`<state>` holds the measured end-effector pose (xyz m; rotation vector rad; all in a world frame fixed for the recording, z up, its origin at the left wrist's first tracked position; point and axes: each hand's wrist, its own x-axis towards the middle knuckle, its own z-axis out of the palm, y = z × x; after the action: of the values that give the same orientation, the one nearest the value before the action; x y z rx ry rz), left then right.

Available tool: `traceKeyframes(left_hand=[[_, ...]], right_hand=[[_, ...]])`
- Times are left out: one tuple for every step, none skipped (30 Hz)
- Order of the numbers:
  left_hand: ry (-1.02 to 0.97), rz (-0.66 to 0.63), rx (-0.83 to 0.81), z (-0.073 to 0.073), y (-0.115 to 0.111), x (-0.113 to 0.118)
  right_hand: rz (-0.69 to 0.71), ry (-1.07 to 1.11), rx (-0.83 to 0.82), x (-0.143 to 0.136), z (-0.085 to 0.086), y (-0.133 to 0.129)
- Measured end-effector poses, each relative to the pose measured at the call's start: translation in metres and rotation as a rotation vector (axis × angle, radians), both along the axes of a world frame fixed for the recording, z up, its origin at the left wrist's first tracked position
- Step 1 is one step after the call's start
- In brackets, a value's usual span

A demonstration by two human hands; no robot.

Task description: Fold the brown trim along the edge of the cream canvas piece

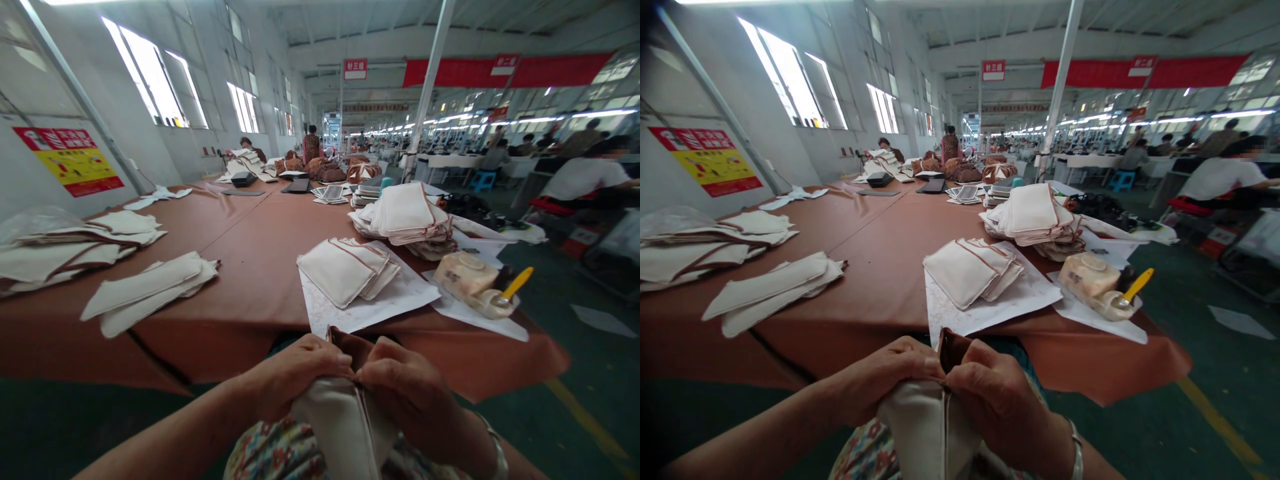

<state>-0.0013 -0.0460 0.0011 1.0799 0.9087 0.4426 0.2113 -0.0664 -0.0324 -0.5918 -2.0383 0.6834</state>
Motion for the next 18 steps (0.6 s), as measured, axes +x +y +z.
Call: traceKeyframes(left_hand=[[-0.002,0.001,-0.004,0.000,0.000,0.000],[0.007,-0.016,0.000,0.001,0.000,0.001],[0.022,-0.041,0.014,0.001,0.000,0.000],[0.039,-0.068,0.035,0.002,0.000,0.000],[0.052,-0.092,0.061,0.002,0.000,-0.001],[0.061,-0.113,0.090,0.003,0.000,-0.001],[0.065,-0.129,0.120,0.003,0.000,-0.002],[0.070,-0.146,0.155,0.003,-0.001,-0.003],[0.083,-0.164,0.192,0.004,-0.001,-0.004],[0.106,-0.180,0.228,0.005,-0.002,-0.005],[0.136,-0.191,0.261,0.006,-0.003,-0.005],[0.167,-0.198,0.287,0.008,-0.003,-0.006],[0.198,-0.205,0.306,0.009,-0.003,-0.006],[0.224,-0.210,0.326,0.011,-0.004,-0.006],[0.242,-0.218,0.347,0.013,-0.004,-0.005],[0.256,-0.227,0.370,0.014,-0.004,-0.005],[0.266,-0.235,0.388,0.016,-0.004,-0.005],[0.274,-0.241,0.400,0.017,-0.004,-0.004]], right_hand=[[-0.009,-0.008,0.026,0.000,-0.001,-0.001],[-0.020,-0.014,0.059,0.000,-0.002,-0.002],[-0.032,-0.021,0.095,-0.001,-0.003,-0.002],[-0.045,-0.028,0.130,-0.002,-0.004,-0.003],[-0.056,-0.037,0.162,-0.002,-0.005,-0.003],[-0.063,-0.051,0.181,-0.003,-0.005,-0.004],[-0.064,-0.061,0.181,-0.003,-0.005,-0.005],[-0.059,-0.057,0.163,-0.002,-0.005,-0.006],[-0.051,-0.047,0.122,-0.001,-0.005,-0.007],[-0.043,-0.036,0.057,0.001,-0.004,-0.008],[-0.036,-0.025,-0.030,0.003,-0.002,-0.009],[-0.029,-0.011,-0.132,0.005,0.000,-0.010],[-0.020,0.001,-0.240,0.007,0.002,-0.011],[-0.007,0.007,-0.345,0.009,0.005,-0.010],[0.012,0.013,-0.430,0.010,0.008,-0.009],[0.029,0.019,-0.491,0.011,0.010,-0.008],[0.043,0.021,-0.531,0.011,0.013,-0.005],[0.056,0.015,-0.561,0.011,0.016,-0.003]])
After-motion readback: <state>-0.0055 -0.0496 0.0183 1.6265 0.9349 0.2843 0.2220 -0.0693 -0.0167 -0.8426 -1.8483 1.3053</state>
